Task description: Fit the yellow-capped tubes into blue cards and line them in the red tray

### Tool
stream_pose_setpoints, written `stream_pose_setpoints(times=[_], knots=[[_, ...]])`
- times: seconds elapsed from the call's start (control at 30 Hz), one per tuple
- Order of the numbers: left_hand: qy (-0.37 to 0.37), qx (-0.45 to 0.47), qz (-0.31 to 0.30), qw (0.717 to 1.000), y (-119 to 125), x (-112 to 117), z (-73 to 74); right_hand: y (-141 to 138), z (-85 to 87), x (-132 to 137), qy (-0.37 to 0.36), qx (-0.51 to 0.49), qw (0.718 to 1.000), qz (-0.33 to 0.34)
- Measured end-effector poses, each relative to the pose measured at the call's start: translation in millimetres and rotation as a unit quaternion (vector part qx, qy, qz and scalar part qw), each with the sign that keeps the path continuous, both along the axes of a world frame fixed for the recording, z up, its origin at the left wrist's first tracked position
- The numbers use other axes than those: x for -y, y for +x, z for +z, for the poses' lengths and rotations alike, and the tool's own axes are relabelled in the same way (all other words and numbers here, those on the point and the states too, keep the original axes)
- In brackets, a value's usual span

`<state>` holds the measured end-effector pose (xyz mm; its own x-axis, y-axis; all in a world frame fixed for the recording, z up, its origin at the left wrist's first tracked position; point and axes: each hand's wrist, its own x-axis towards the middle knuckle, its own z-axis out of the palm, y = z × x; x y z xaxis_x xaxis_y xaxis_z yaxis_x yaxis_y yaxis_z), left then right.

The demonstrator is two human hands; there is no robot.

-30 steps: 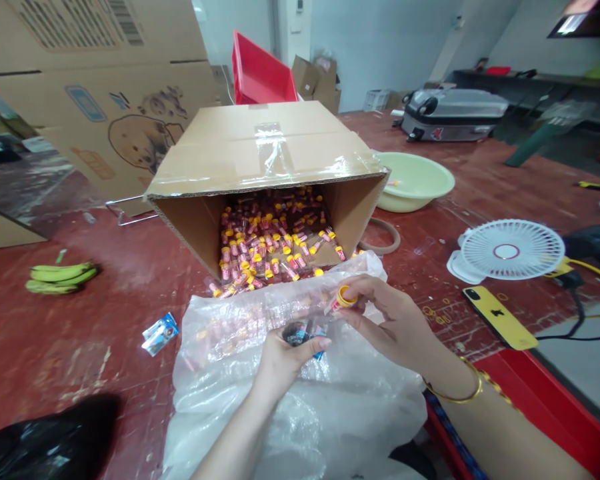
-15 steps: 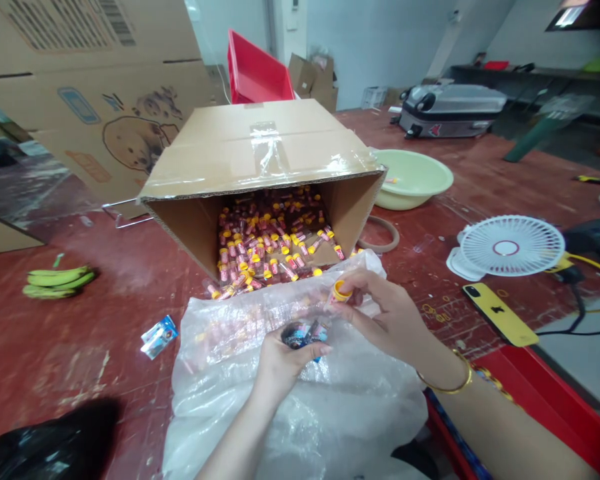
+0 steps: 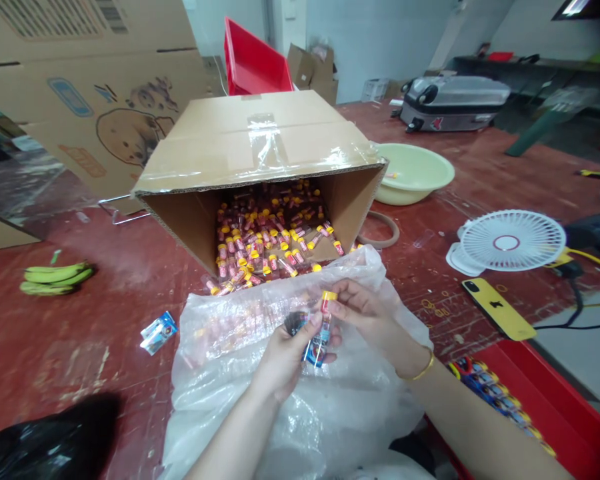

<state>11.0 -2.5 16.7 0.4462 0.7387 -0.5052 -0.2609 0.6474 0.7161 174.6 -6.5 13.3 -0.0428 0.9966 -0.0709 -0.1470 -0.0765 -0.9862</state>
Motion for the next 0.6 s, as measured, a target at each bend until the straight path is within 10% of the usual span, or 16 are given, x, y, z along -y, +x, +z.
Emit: stream_pose_setpoints(times=[0.2,0.6], knots=[[-0.055,0.044,0.050,0.996,15,-9,9.3,-17,-16.8,26,0.130,0.153,0.980,0.015],[0.066,0.004,0.009,0.998,2,-2,-1.7,-24,-23.2,24,0.136,0.201,0.970,-0.018]])
